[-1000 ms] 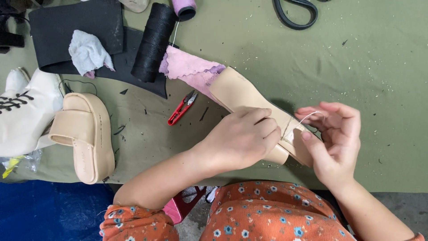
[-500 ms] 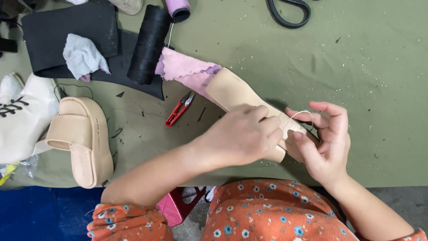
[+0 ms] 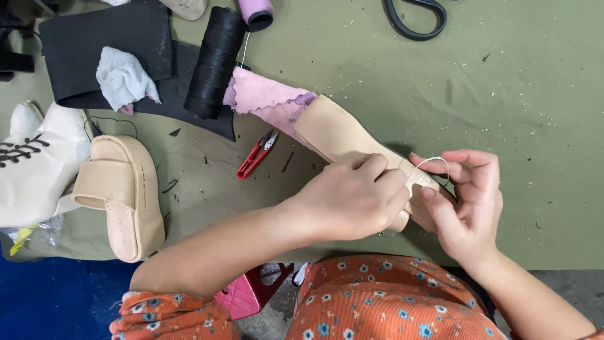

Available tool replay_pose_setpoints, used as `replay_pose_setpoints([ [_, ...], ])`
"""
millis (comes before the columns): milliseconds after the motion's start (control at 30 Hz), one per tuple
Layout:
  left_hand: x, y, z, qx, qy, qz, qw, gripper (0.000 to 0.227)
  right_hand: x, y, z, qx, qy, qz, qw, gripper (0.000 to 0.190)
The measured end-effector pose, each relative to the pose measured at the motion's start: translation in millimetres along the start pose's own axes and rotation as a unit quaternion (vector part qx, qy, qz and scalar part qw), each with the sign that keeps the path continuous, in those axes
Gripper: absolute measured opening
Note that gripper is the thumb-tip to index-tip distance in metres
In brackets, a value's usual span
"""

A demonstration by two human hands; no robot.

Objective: Hand-sewing the sole of a platform sandal using an awl and thick thread at a repair bench.

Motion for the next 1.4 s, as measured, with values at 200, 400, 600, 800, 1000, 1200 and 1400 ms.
replay_pose_setpoints([
  [200, -0.2, -3.6, -0.7, -0.021, -0.021, -0.019, 0.999, 0.017, -2.9, -1.0, -1.8, 0.002, -0.005, -0.016, 1.000, 0.027],
  [400, 11.6, -5.9, 0.9, -0.001, -0.029, 0.036, 0.999, 0.017, 0.7, -0.6, -2.0, 0.002, -0.013, -0.035, 0.999, 0.029],
  [600, 4.0, -4.6, -1.9, 0.003, -0.022, 0.002, 1.000, 0.018, 5.0, 0.3, -0.7, 0.000, -0.024, -0.011, 1.000, 0.033],
  [800, 6.3, -3.7, -4.8, 0.001, -0.054, 0.018, 0.998, 0.019, 6.5, 1.2, -4.9, -0.008, -0.027, 0.051, 0.998, 0.043],
  [1000, 18.2, 3.4, 2.1, 0.016, -0.082, 0.096, 0.992, 0.016, 10.0, 2.5, -10.2, 0.039, 0.017, 0.112, 0.993, 0.060],
  [1200, 27.7, 1.1, 4.2, -0.034, -0.093, 0.219, 0.971, 0.015, 21.1, 5.8, -22.8, 0.137, 0.067, 0.246, 0.957, 0.069],
  [1400, 17.0, 5.9, 6.7, -0.022, -0.101, 0.093, 0.990, 0.015, 20.2, 14.7, -16.3, 0.119, -0.154, 0.338, 0.921, 0.059],
])
Point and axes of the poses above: each hand's wrist, its own z-axis away from the middle knuckle, its own y-axis out of the palm, x = y × z, the point moved 2 cm from there along -z, towards the middle knuckle, and after that the axes turned 13 degrees about y, right-handed, at the moved point
